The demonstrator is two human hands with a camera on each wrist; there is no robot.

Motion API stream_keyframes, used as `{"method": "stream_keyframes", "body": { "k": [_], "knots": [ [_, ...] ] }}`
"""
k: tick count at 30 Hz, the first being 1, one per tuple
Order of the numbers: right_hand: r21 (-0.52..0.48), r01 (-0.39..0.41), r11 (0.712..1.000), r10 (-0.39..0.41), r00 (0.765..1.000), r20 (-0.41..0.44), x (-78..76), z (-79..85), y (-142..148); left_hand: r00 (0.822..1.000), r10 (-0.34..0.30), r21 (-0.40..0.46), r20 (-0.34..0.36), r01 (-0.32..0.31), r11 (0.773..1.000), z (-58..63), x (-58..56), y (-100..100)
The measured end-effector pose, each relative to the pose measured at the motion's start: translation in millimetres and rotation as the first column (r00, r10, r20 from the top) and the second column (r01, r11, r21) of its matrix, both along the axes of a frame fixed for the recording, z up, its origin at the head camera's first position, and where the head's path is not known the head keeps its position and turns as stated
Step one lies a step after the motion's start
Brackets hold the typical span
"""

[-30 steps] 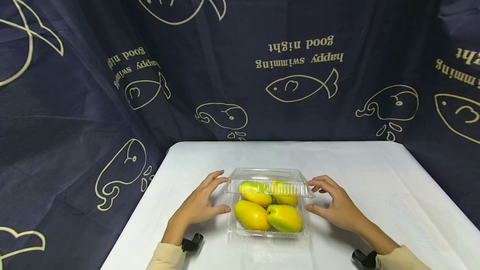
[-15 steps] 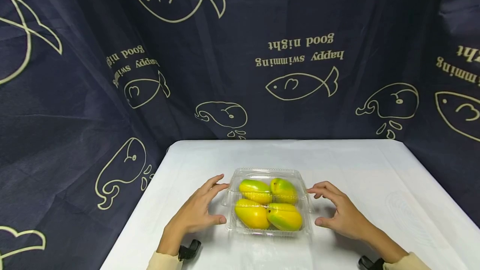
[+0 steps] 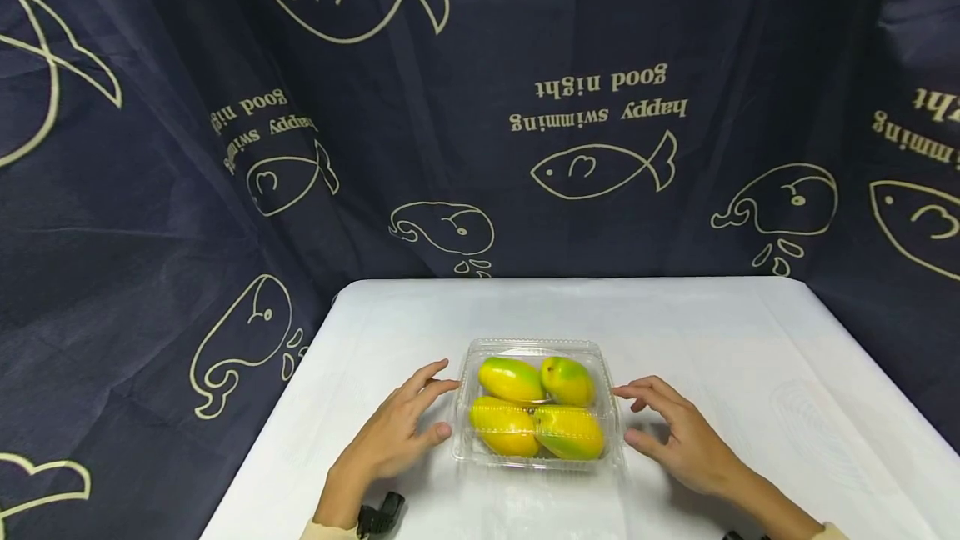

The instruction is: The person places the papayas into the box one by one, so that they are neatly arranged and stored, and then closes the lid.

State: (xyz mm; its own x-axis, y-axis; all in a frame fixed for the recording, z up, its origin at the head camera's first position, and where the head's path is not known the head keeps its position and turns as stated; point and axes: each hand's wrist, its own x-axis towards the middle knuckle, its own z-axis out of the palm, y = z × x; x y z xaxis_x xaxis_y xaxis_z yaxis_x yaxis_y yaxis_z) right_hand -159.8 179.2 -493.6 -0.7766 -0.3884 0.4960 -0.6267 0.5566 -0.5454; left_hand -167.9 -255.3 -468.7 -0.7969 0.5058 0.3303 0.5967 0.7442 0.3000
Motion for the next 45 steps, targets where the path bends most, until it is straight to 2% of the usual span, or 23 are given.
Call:
{"method": "stream_keyframes", "body": {
  "k": [8, 18, 24, 30, 36, 45],
  "knots": [
    [-0.03, 0.067, 0.997, -0.064, 0.995, 0.076, 13.5, 3.8, -10.4, 0.994, 0.047, 0.023, 0.095, -0.05, 0.998, -7.1, 9.6, 5.2],
    [-0.087, 0.132, 0.987, -0.106, 0.962, 0.252, 26.1, 8.0, -21.3, 0.976, 0.092, 0.045, 0.198, -0.103, 0.994, -8.5, 16.5, 7.9],
    [-0.127, 0.131, 0.983, -0.081, 0.937, 0.34, 28.3, 5.6, -23.4, 0.976, 0.103, 0.053, 0.194, -0.115, 0.992, -9.9, 18.0, 12.5],
    [-0.133, 0.151, 0.98, -0.089, 0.917, 0.388, 31.9, 1.2, -27.5, 0.97, 0.112, 0.071, 0.217, -0.13, 0.989, -12.7, 18.6, 15.3],
    [-0.151, 0.172, 0.973, -0.083, 0.881, 0.465, 36.1, -2.7, -29.4, 0.967, 0.104, 0.085, 0.233, -0.126, 0.988, -14.9, 18.4, 15.8],
    [-0.177, 0.186, 0.966, -0.064, 0.843, 0.534, 36.4, -7.1, -29.9, 0.96, 0.1, 0.101, 0.263, -0.13, 0.986, -17.9, 16.9, 15.5]
  ]
}}
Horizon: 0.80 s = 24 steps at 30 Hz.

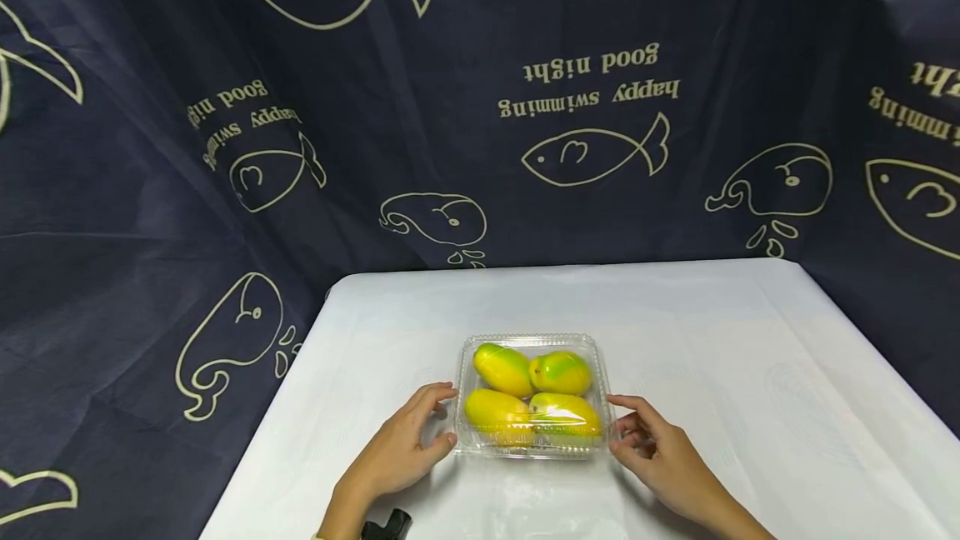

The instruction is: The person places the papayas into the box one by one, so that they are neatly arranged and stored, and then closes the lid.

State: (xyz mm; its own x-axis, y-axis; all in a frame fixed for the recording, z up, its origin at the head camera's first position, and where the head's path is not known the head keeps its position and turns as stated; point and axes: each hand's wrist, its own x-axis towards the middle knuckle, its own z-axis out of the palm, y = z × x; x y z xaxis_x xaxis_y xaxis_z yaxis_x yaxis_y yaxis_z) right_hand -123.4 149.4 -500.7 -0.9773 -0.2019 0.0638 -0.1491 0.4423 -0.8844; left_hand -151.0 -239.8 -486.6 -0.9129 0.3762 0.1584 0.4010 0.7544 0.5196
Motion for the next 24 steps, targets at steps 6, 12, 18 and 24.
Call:
{"method": "stream_keyframes", "body": {
  "k": [6, 12, 18, 24],
  "knots": [
    [-0.012, 0.029, 1.0, -0.029, 0.999, 0.02, 1.8, 0.1, -0.5, 1.0, -0.002, 0.009, 0.009, 0.002, 1.0, -1.8, -0.7, -0.3],
    [-0.022, 0.04, 0.999, -0.039, 0.999, 0.012, 2.0, -1.3, -2.0, 0.999, 0.001, 0.017, 0.043, -0.002, 1.0, -3.3, -1.0, -1.0],
    [-0.04, 0.044, 0.998, -0.043, 0.998, 0.039, 1.2, -3.8, -2.3, 0.997, 0.002, 0.04, 0.077, -0.005, 0.999, -6.1, -1.9, -2.0],
    [-0.056, 0.046, 0.997, -0.042, 0.997, 0.068, -1.9, -4.6, -2.1, 0.997, -0.005, 0.062, 0.076, 0.0, 0.998, -8.7, -4.3, -1.0]
  ]
}}
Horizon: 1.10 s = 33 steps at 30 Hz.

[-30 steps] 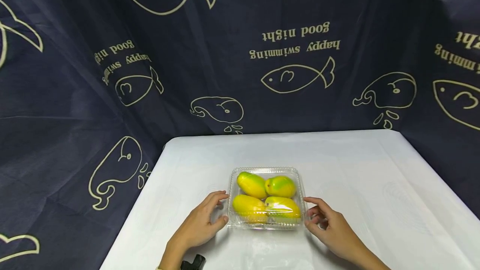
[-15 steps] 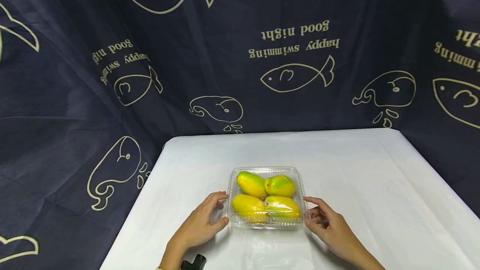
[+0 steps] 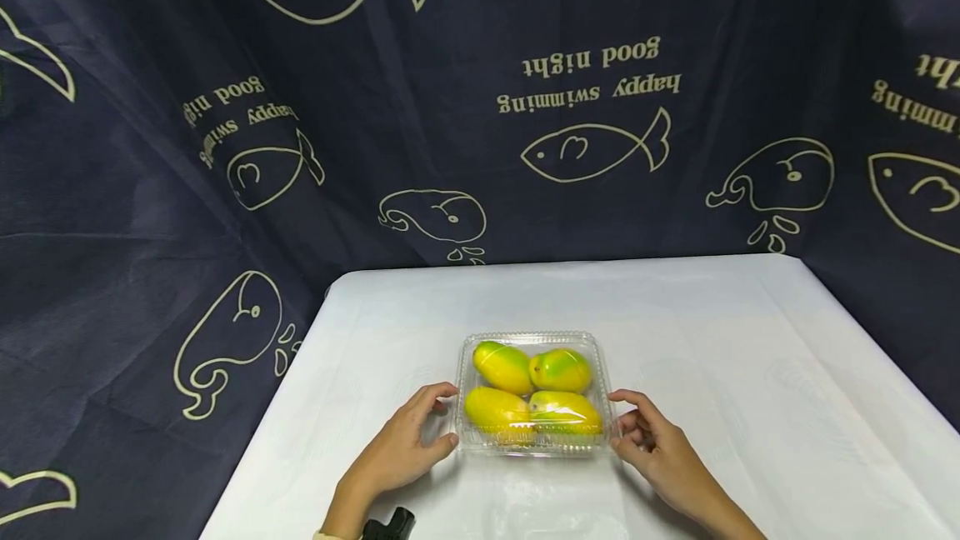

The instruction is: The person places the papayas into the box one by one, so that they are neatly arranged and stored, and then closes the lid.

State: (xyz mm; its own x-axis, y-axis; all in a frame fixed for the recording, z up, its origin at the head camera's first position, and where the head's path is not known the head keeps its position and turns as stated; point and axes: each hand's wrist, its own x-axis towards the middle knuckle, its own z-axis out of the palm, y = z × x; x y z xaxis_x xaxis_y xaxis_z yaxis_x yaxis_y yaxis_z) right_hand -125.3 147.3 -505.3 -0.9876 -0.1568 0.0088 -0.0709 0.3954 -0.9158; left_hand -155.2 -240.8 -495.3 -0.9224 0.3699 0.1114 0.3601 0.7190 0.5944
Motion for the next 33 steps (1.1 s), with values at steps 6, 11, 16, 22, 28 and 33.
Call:
{"method": "stream_keyframes", "body": {
  "k": [6, 11, 16, 22, 28, 33],
  "knots": [
    [-0.035, -0.024, 0.999, 0.024, 1.0, -0.003, -1.4, -0.3, 0.0, 1.0, 0.003, 0.038, 0.003, -0.003, 0.999, -2.3, -2.1, 0.7],
    [-0.047, -0.046, 0.998, 0.044, 0.998, -0.033, -3.2, -2.9, 0.4, 1.0, 0.004, 0.058, 0.018, -0.005, 0.998, -6.1, -5.2, 0.8],
    [-0.046, -0.051, 0.998, 0.05, 0.998, -0.022, -5.4, -4.7, 1.8, 1.0, -0.024, 0.066, 0.013, 0.023, 0.998, -8.2, -7.5, -1.2],
    [-0.045, -0.061, 0.997, 0.061, 0.998, -0.004, -6.4, -3.3, 2.3, 0.998, -0.029, 0.091, 0.048, 0.025, 0.996, -7.9, -9.5, -1.2],
    [-0.037, -0.06, 0.997, 0.059, 0.998, -0.024, -8.1, -1.8, 2.8, 0.995, -0.006, 0.112, 0.102, -0.006, 0.994, -5.9, -12.4, 1.4],
    [-0.047, -0.091, 0.995, 0.09, 0.996, -0.009, -9.0, -5.6, 4.0, 0.992, -0.008, 0.111, 0.127, -0.006, 0.994, -5.2, -10.3, 2.1]
  ]
}}
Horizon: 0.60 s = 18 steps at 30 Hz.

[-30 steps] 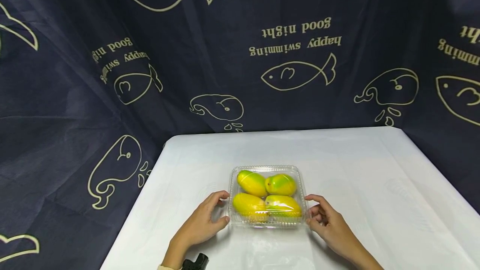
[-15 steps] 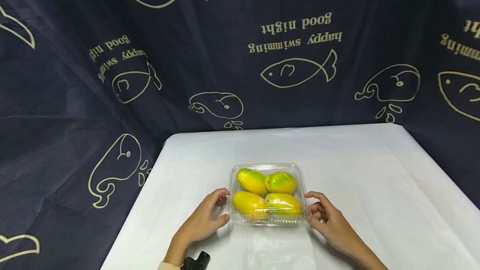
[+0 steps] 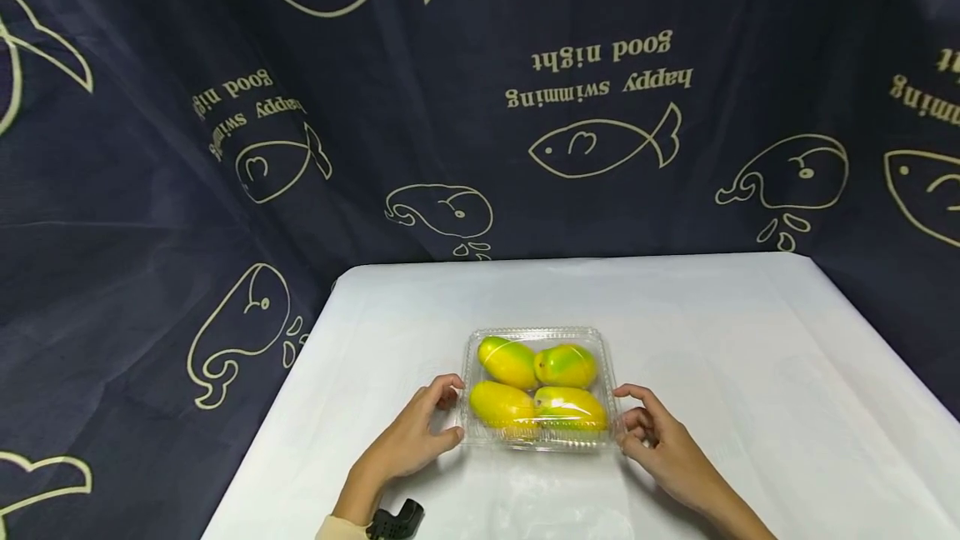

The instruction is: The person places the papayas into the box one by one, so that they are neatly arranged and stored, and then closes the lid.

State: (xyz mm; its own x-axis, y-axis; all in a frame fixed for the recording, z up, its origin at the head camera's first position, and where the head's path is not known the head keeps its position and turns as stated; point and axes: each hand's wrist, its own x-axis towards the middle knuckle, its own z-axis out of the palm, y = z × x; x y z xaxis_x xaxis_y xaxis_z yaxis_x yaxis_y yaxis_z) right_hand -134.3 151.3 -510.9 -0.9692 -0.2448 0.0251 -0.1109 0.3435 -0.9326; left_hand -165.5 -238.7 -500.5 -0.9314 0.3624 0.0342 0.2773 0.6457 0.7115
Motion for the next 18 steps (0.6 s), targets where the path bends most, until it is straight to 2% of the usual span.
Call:
{"method": "stream_keyframes", "body": {
  "k": [5, 8, 12, 18],
  "knots": [
    [-0.046, -0.046, 0.998, 0.046, 0.999, 0.002, 1.1, -2.6, 1.7, 0.999, -0.032, -0.003, -0.014, 0.032, 0.999, -0.3, -0.5, -0.3],
    [-0.063, -0.056, 0.996, 0.059, 0.998, 0.037, 1.6, -1.1, 2.4, 0.999, -0.047, -0.005, -0.021, 0.047, 0.999, -1.2, -2.1, -0.6],
    [-0.067, -0.092, 0.993, 0.095, 0.994, 0.052, 0.1, 1.1, 3.8, 0.999, -0.045, -0.003, -0.006, 0.045, 0.999, -2.2, -2.1, -1.3],
    [-0.099, -0.155, 0.983, 0.158, 0.987, 0.024, -1.3, 1.9, 5.1, 0.999, -0.036, 0.003, 0.008, 0.036, 0.999, -2.2, -1.0, -2.1]
  ]
}}
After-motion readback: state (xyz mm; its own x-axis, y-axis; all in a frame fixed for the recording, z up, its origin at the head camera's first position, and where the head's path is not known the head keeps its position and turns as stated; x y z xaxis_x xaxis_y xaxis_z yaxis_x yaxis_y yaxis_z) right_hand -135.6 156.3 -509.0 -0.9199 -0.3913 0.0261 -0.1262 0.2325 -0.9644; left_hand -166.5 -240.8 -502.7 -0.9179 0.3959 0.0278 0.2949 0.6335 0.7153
